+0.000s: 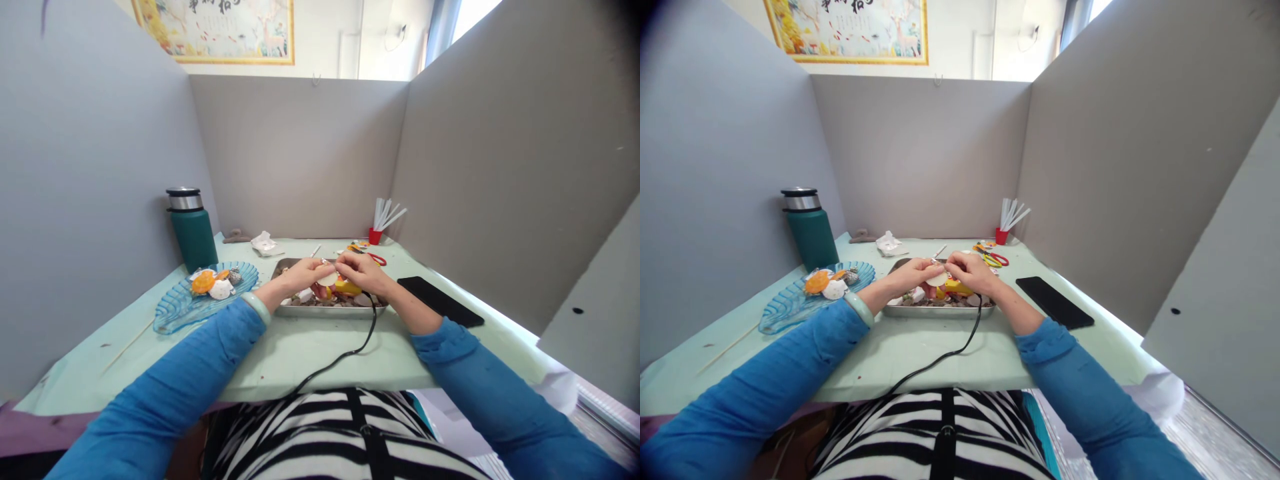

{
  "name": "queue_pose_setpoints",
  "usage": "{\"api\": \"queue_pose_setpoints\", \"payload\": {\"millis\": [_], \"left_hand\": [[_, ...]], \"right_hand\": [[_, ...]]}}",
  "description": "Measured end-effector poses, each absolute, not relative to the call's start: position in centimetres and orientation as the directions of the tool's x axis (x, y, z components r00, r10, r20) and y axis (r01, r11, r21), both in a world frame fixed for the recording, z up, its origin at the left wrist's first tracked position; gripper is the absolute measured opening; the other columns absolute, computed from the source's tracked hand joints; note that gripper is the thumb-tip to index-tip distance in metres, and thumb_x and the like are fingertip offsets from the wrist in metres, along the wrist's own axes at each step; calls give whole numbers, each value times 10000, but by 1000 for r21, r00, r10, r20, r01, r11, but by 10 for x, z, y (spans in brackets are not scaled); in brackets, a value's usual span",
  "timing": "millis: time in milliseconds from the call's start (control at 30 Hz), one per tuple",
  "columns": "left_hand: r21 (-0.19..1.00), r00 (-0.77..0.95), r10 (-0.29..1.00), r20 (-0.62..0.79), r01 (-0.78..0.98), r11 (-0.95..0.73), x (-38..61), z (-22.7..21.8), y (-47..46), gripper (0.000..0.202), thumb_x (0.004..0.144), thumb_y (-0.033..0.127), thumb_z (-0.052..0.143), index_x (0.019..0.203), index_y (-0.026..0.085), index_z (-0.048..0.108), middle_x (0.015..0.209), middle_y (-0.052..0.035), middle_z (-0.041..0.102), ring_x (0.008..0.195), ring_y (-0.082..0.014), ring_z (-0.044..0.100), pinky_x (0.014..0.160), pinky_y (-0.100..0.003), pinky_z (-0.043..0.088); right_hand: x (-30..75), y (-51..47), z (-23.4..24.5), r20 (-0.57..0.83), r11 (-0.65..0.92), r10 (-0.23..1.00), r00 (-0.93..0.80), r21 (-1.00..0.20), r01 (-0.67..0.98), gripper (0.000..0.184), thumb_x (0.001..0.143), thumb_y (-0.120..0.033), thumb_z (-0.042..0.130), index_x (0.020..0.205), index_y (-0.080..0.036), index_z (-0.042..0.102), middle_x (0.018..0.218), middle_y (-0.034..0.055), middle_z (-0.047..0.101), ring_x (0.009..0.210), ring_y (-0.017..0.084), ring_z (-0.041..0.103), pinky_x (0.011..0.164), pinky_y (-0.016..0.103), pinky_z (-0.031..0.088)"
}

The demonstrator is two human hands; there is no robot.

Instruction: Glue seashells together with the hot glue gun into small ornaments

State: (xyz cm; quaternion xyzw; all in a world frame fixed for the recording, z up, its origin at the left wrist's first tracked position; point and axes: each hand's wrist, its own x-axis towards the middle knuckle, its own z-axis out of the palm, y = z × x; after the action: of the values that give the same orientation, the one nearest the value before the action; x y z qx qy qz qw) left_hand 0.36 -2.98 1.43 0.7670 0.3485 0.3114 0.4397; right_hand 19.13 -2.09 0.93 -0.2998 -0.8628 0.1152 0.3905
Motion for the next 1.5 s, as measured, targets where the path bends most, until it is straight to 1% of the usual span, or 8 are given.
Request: {"api": "queue_pose_setpoints", "payload": {"millis": [367, 667, 800, 1100, 1233, 1333, 1400, 1500], "left_hand": [[908, 492, 845, 210, 222, -355, 4, 12, -26, 363, 767, 468, 513, 829, 111, 538, 745, -47, 588, 474, -96, 570, 455, -213, 450], [930, 477, 844, 245, 129, -343, 3, 11, -23, 350, 774, 442, 518, 854, 102, 531, 749, -82, 635, 470, -98, 572, 467, -215, 456], [937, 388, 877, 284, 83, -340, 2, 9, -19, 323, 784, 425, 509, 878, 116, 494, 701, -63, 635, 467, -109, 576, 469, -232, 471], [970, 232, 942, 243, -30, -243, -1, 9, -13, 275, 790, 402, 492, 847, 137, 444, 670, -35, 615, 412, -93, 540, 442, -250, 468], [971, 204, 950, 237, -45, -233, -3, 6, -8, 263, 790, 398, 487, 834, 143, 444, 675, -34, 611, 403, -90, 534, 433, -248, 463], [968, 178, 951, 252, -58, -246, -4, 4, -5, 238, 791, 378, 490, 839, 149, 444, 699, -35, 614, 402, -88, 535, 423, -237, 455], [967, 154, 955, 253, -63, -247, -6, 4, -3, 230, 795, 373, 491, 842, 152, 443, 706, -38, 618, 395, -85, 530, 414, -226, 447], [971, 151, 960, 238, -73, -229, -6, 4, -2, 245, 792, 386, 503, 854, 157, 444, 723, -44, 627, 394, -79, 526, 406, -216, 440]], "right_hand": [[191, -19, 8, 606, 793, 606, -515, -408, 453, 332, 826, -438, 417, 675, -163, 525, 545, -32, 469, 497, 76, 379, 507, 214, 291], [191, -18, 8, 604, 786, 612, -510, -394, 477, 369, 854, -398, 383, 586, -162, 475, 525, -31, 452, 511, 76, 391, 536, 217, 293], [194, -17, 10, 598, 774, 624, -503, -382, 505, 379, 844, -434, 382, 603, -162, 491, 535, -24, 472, 520, 83, 392, 529, 221, 287], [204, -11, 7, 276, 668, 742, -612, -221, 710, 497, 592, -620, 602, 830, -185, 567, 715, 25, 601, 596, 129, 486, 506, 222, 280], [205, -11, 7, 219, 637, 770, -600, -205, 743, 500, 632, -580, 586, 943, -190, 548, 776, 28, 611, 649, 140, 510, 527, 216, 302], [206, -8, 7, 261, 631, 775, -575, -322, 706, 444, 711, -534, 526, 985, -185, 534, 741, 17, 600, 634, 131, 507, 536, 216, 319], [207, -6, 8, 319, 603, 795, -516, -508, 615, 431, 747, -527, 485, 1002, -181, 512, 695, 3, 578, 587, 115, 494, 519, 216, 333], [207, -5, 12, 355, 494, 847, -395, -801, 338, 417, 751, -527, 486, 1000, -192, 475, 651, -19, 526, 531, 92, 467, 479, 211, 359]]}}
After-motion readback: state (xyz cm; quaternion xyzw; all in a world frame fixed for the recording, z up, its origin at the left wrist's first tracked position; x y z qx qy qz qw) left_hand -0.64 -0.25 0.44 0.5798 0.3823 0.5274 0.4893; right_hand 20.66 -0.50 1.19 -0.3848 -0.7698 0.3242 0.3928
